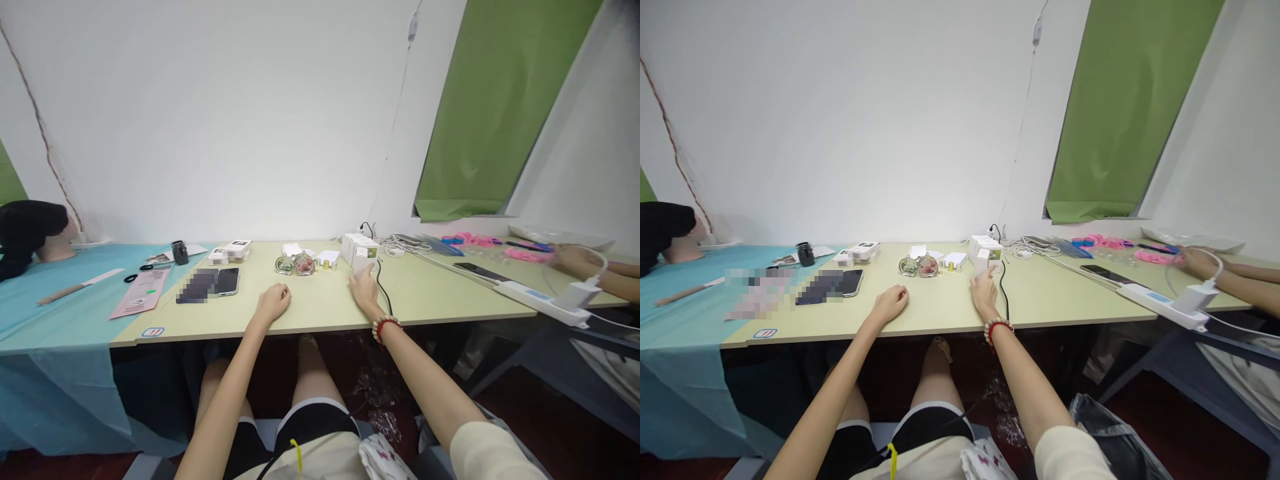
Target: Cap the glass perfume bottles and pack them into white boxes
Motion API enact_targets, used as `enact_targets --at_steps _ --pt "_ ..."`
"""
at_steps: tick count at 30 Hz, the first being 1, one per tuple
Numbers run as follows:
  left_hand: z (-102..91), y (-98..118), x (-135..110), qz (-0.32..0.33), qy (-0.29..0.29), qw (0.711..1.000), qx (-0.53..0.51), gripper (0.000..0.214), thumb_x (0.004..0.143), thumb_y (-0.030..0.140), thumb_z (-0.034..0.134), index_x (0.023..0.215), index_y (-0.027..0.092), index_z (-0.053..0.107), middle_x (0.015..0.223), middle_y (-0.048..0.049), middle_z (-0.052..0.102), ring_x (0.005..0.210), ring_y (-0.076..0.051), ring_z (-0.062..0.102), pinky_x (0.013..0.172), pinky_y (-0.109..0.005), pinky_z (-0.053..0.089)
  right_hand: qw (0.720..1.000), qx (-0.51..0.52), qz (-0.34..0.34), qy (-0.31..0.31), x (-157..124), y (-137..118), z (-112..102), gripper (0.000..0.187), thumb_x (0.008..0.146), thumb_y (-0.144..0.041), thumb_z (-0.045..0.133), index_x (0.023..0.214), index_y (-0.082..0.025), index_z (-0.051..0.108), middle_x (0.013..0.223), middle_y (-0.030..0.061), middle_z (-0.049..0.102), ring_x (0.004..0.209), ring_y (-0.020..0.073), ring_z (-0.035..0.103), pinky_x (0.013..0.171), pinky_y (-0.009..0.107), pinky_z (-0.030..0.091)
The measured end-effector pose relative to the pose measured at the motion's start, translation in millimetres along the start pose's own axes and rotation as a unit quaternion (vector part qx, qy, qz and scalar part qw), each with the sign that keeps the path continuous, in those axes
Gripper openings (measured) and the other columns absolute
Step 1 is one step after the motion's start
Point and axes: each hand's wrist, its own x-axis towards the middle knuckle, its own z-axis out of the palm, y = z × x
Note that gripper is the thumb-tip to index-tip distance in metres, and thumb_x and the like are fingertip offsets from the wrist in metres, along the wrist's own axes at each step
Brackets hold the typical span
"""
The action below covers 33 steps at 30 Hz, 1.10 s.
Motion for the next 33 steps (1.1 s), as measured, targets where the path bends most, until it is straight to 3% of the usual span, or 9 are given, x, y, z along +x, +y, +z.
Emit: enact_targets --at_steps 4,10,16,20,24,29,33 --pt "-1.4 -0.3 -0.8 -0.002 -0.003 1.000 0.002 0.022 0.086 0.030 0.034 0.080 0.020 0.054 0.089 -0.0022 0.059 0.079 -0.013 0.054 0.060 -0.025 0.032 0.998 0.006 0.061 0.025 0.7 1.4 0.1 0.075 0.087 -0.036 0.043 0.140 0.000 0.005 0.096 0.0183 0.061 0.089 0.0270 0.060 0.072 0.031 0.044" --pt "-2.0 -0.4 -1.4 -0.001 -0.002 1.000 0.001 0.022 0.086 0.029 0.036 0.081 0.020 0.055 0.089 -0.0022 0.060 0.078 -0.013 0.054 0.060 -0.025 0.032 0.997 -0.002 0.070 0.035 -1.4 -0.8 -1.5 0.067 0.089 -0.035 0.039 0.137 0.004 0.013 0.088 0.0205 0.062 0.089 0.0297 0.060 0.074 0.035 0.043" --pt "-1.7 -1.1 -1.8 0.006 0.001 1.000 0.001 0.024 0.086 0.029 0.034 0.079 0.020 0.055 0.088 -0.0023 0.060 0.077 -0.013 0.053 0.060 -0.025 0.032 0.998 -0.033 0.042 0.027 0.4 1.3 -0.4 0.041 0.089 -0.035 0.040 0.117 -0.006 0.045 0.091 0.0189 0.061 0.089 0.0286 0.060 0.074 0.035 0.043" --pt "-1.4 -0.9 -2.1 0.007 0.002 1.000 0.003 0.024 0.086 0.029 0.034 0.078 0.019 0.054 0.087 -0.0023 0.060 0.076 -0.013 0.053 0.059 -0.025 0.032 0.997 -0.080 0.004 0.009 6.2 3.2 4.6 0.035 0.089 -0.031 0.038 0.100 -0.005 0.058 0.093 0.0204 0.059 0.090 0.0295 0.058 0.075 0.038 0.042" --pt "0.2 -1.9 -1.4 0.012 0.004 1.000 0.005 0.024 0.086 0.030 0.034 0.078 0.019 0.054 0.087 -0.0023 0.060 0.076 -0.013 0.053 0.059 -0.025 0.031 0.996 -0.089 -0.025 0.016 10.6 3.2 8.4 0.036 0.088 -0.029 0.039 0.096 -0.003 0.062 0.106 0.0245 0.053 0.104 0.0328 0.050 0.077 0.039 0.041" --pt "0.6 -2.1 -0.7 0.009 0.001 1.000 0.005 0.023 0.086 0.030 0.034 0.078 0.020 0.054 0.087 -0.0024 0.060 0.077 -0.013 0.054 0.058 -0.025 0.031 0.995 -0.080 -0.055 -0.016 13.5 4.3 14.8 0.032 0.088 -0.030 0.038 0.097 -0.013 0.063 0.096 0.0139 0.059 0.086 0.0230 0.058 0.074 0.033 0.039" --pt "-1.5 -0.2 -1.4 0.002 -0.005 1.000 0.007 0.022 0.085 0.029 0.035 0.079 0.020 0.055 0.088 -0.0023 0.060 0.077 -0.014 0.054 0.058 -0.025 0.031 0.993 -0.090 -0.082 0.003 12.3 7.5 21.7 0.030 0.085 -0.026 0.042 0.105 -0.013 0.060 0.103 0.0133 0.057 0.099 0.0244 0.051 0.086 0.034 0.033"
